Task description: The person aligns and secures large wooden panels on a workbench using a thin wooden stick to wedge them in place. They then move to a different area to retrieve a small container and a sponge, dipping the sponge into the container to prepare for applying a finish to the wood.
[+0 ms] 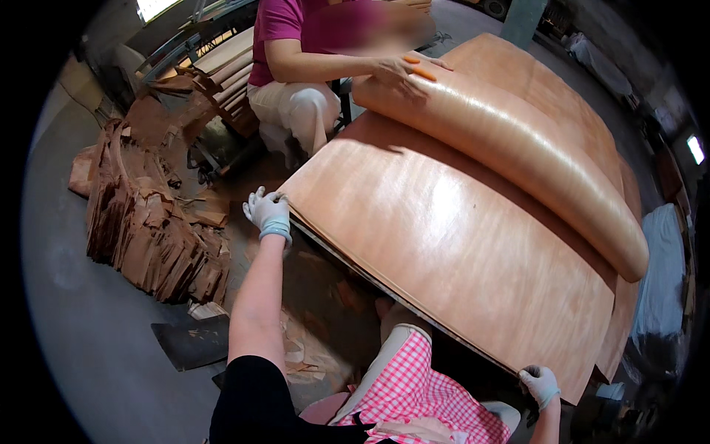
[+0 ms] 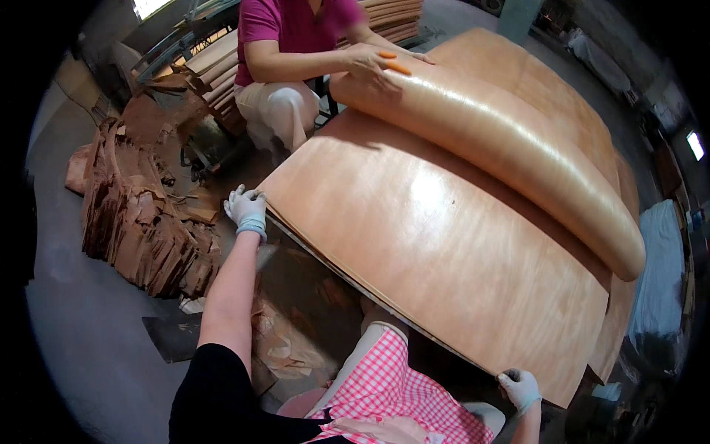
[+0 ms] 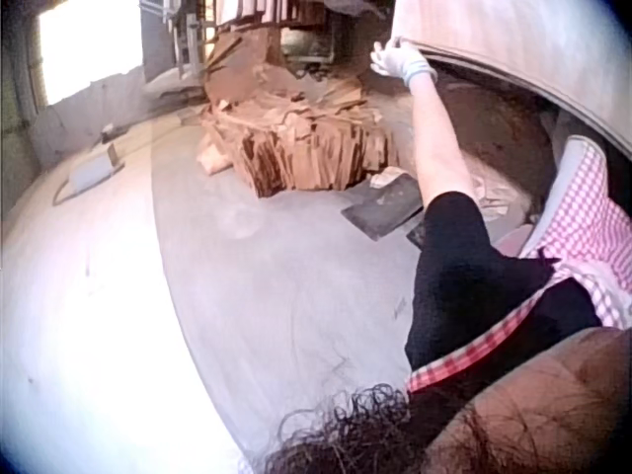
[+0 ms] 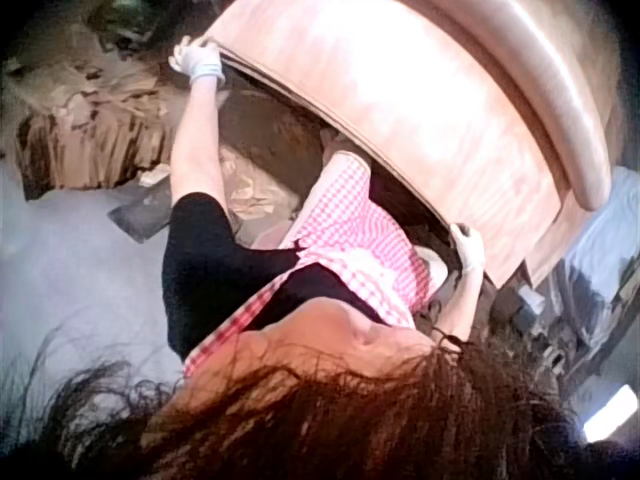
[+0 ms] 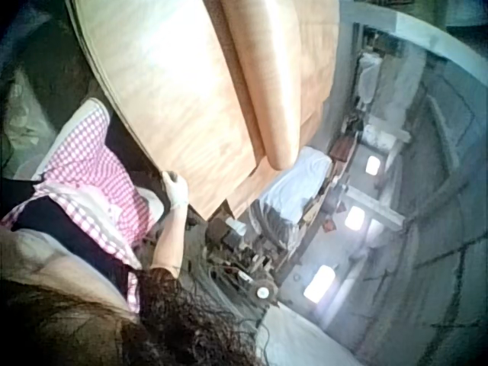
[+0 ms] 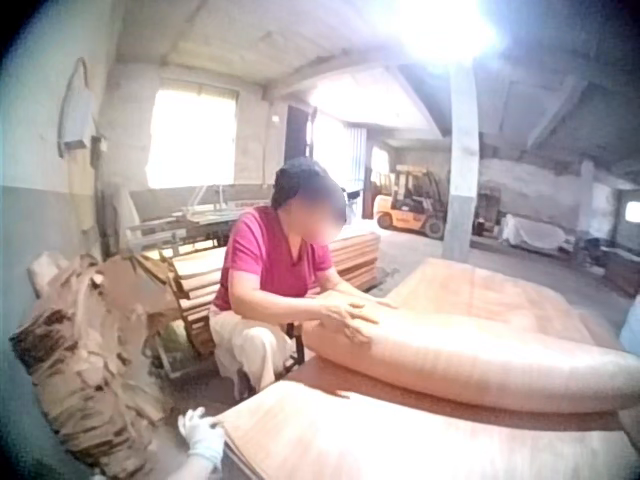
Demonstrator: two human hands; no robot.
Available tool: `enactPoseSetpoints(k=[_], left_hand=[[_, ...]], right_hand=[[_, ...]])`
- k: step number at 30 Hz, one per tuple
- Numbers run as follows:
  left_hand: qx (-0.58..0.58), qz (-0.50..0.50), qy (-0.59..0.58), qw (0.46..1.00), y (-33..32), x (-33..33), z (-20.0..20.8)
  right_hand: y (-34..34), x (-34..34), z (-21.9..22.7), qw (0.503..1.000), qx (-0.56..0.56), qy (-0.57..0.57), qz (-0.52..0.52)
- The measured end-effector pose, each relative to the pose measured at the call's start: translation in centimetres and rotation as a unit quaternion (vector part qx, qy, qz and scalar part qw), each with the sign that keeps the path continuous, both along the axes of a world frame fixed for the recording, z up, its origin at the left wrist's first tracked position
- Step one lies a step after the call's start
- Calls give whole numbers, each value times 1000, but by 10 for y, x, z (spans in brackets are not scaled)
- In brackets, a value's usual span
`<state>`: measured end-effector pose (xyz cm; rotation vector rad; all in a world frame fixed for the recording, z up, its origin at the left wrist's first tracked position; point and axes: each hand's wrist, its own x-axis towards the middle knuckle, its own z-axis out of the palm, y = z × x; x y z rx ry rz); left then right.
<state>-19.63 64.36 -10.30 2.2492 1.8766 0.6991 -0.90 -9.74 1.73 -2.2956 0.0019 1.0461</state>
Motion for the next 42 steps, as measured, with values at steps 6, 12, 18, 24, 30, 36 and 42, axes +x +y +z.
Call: enactPoseSetpoints(k=[6, 12, 18, 24, 30, 36, 42], left_hand=[[-27, -11, 46, 999, 9, -1, -11], [-48, -47, 2, 998, 18, -2, -22], [-103, -39, -120, 987, 62, -20, -54], [-117, 33, -44, 992, 70, -15, -43], [44, 145, 134, 979, -20, 28, 22], [-72, -444, -74, 890, -305, 121, 10], [-89, -683, 70, 721, -602, 163, 33]], right_hand=[[14, 4, -6, 999, -25, 19, 18], [-12, 21, -12, 985, -146, -58, 65], [-44, 29, -30, 979, -180, -93, 32], [-57, 31, -59, 968, -214, -125, 46], [-59, 25, -57, 973, -208, -97, 6], [-74, 28, -70, 974, -192, -118, 30], [-74, 29, -64, 981, -162, -101, 22]])
